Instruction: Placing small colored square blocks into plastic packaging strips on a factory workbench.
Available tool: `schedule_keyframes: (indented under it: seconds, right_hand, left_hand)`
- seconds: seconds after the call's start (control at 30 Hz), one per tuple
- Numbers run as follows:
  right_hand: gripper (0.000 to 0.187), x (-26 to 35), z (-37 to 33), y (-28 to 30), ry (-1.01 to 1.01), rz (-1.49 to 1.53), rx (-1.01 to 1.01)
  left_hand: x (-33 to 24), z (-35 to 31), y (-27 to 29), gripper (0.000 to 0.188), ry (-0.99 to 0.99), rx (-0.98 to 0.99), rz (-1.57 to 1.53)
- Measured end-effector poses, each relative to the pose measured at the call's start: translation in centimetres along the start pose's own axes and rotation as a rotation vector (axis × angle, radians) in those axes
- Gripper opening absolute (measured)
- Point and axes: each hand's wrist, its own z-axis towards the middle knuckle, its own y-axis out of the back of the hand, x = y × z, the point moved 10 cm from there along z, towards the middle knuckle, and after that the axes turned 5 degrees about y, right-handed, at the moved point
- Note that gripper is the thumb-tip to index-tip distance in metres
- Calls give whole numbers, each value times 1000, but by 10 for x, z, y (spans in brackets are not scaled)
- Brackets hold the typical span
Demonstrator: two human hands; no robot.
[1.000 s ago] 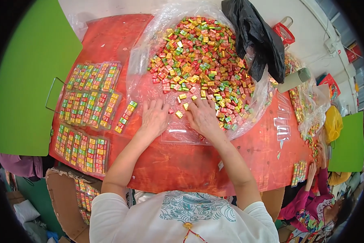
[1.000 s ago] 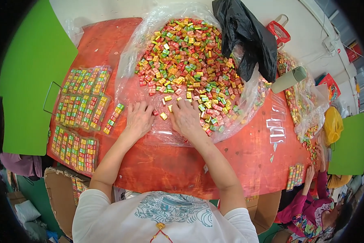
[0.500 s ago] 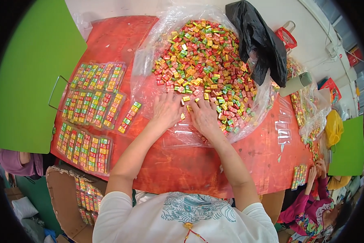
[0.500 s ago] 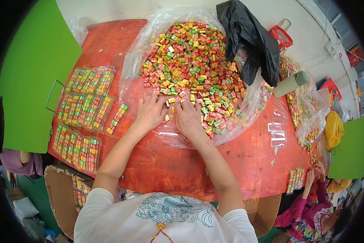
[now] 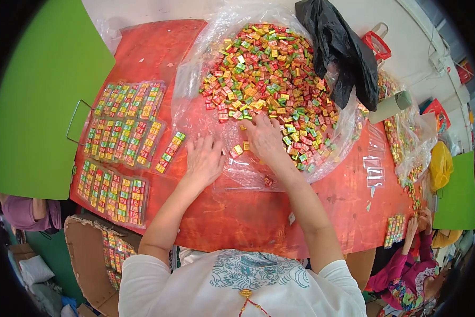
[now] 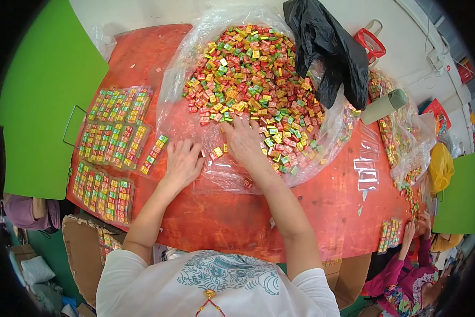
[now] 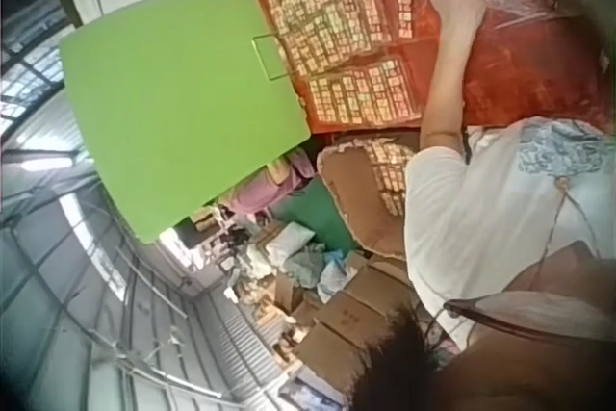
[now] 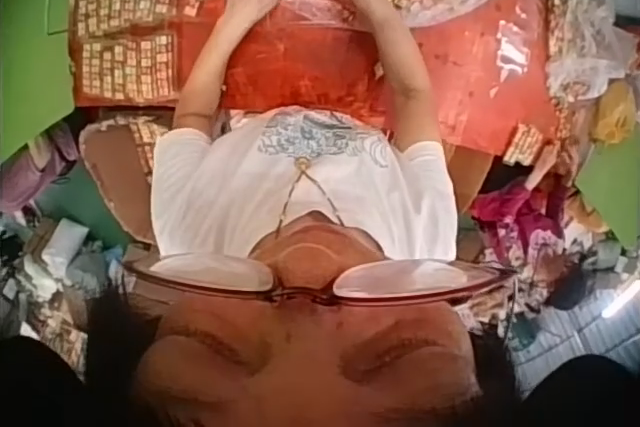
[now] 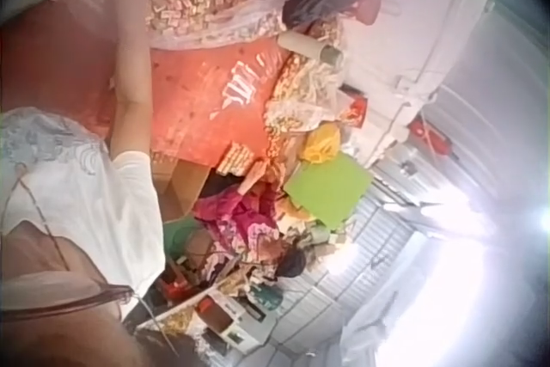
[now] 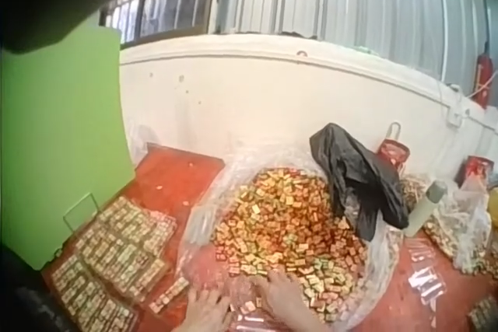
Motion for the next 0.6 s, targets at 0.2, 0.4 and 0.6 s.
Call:
schedule_keyframes:
  seconds: [0.2,0.4,0.6]
  right_hand:
    - [14,-9,-7,-6,4,-97,-25]
    - [15,-17,-24,5,-95,-66,-25]
    - [13,-18,-38,28,-113,50,-81]
  left_hand:
    - [-16,-4,-8,30,-78,17,85]
    - [-19,0,-15,41,-61,66,64]
    - [-11,-7,-5,52,-34,36,3]
